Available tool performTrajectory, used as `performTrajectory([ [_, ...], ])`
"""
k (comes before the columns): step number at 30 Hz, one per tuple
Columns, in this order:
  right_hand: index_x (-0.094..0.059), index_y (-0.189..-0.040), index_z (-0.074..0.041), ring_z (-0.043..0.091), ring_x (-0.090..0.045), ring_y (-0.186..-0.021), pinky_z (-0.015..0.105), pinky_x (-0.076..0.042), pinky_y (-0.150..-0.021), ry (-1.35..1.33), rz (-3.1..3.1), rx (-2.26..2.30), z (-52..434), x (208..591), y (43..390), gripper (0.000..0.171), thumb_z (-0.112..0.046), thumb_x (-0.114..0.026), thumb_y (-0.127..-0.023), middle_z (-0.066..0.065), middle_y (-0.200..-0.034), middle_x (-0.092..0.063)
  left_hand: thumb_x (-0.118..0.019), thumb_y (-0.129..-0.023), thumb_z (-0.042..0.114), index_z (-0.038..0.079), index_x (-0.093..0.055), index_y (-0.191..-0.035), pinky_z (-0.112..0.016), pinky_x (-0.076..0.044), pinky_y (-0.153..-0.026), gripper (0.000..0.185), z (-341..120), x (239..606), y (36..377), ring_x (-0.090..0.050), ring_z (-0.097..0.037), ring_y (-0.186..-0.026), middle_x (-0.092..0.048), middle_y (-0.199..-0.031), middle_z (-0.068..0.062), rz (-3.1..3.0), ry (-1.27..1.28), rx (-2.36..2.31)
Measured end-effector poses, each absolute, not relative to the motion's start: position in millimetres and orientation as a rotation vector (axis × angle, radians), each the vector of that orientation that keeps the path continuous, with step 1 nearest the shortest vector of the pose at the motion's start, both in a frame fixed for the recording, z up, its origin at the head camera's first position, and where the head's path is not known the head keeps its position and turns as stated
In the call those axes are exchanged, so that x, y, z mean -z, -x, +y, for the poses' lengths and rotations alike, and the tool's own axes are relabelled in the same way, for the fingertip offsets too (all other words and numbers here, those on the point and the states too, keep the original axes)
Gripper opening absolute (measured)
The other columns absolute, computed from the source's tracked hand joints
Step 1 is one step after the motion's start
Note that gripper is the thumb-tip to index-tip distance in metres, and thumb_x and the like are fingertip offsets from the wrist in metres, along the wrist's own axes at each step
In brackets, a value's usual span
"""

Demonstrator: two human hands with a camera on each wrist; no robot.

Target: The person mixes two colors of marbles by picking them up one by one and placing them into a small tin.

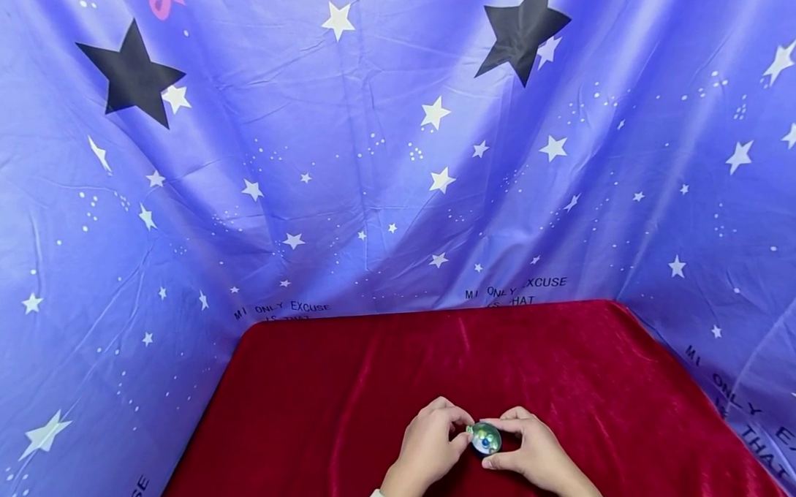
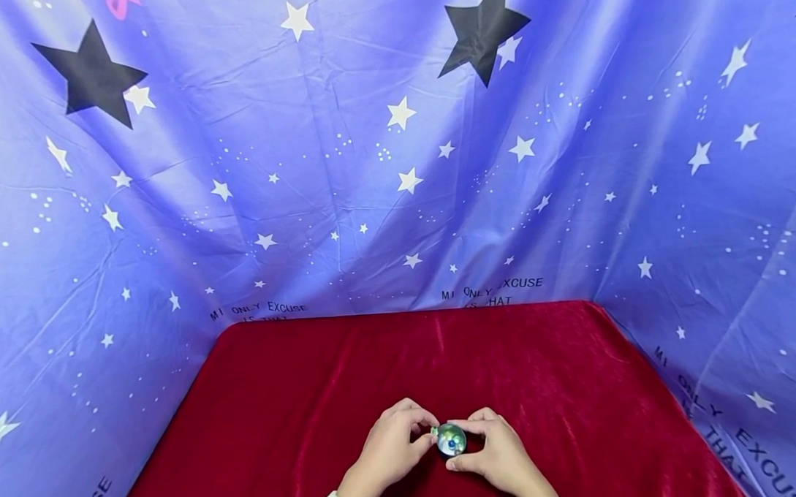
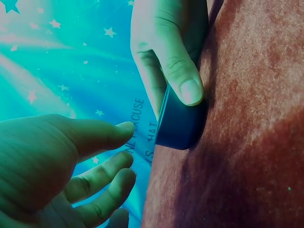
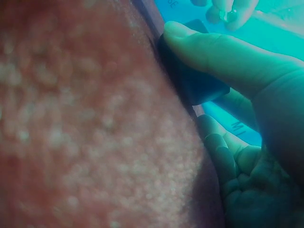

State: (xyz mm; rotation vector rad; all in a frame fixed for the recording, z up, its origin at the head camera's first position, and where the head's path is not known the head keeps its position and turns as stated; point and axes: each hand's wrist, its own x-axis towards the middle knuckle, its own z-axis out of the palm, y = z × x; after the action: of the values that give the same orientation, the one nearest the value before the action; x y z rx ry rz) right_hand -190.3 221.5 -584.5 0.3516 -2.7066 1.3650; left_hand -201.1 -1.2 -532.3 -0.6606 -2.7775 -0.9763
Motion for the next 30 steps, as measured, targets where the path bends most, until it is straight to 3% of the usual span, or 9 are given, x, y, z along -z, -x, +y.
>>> performTrajectory([
  [30, -0.077, -0.119, -0.035, 0.003, -0.055, -0.097, 0.023, -0.047, -0.088, -0.361, -2.757, -1.314, 223.9, 584.6, 192.6, 0.061, -0.051, -0.095, -0.063, -0.011, -0.101, -0.060, -0.085, -0.080, 0.021, 0.031, -0.080, -0.094, -0.016, -0.041, -0.062, 0.018, 8.4, 537.2, 202.1, -0.049, 0.008, -0.076, -0.061, -0.093, 0.019, -2.797, 0.701, 0.888],
])
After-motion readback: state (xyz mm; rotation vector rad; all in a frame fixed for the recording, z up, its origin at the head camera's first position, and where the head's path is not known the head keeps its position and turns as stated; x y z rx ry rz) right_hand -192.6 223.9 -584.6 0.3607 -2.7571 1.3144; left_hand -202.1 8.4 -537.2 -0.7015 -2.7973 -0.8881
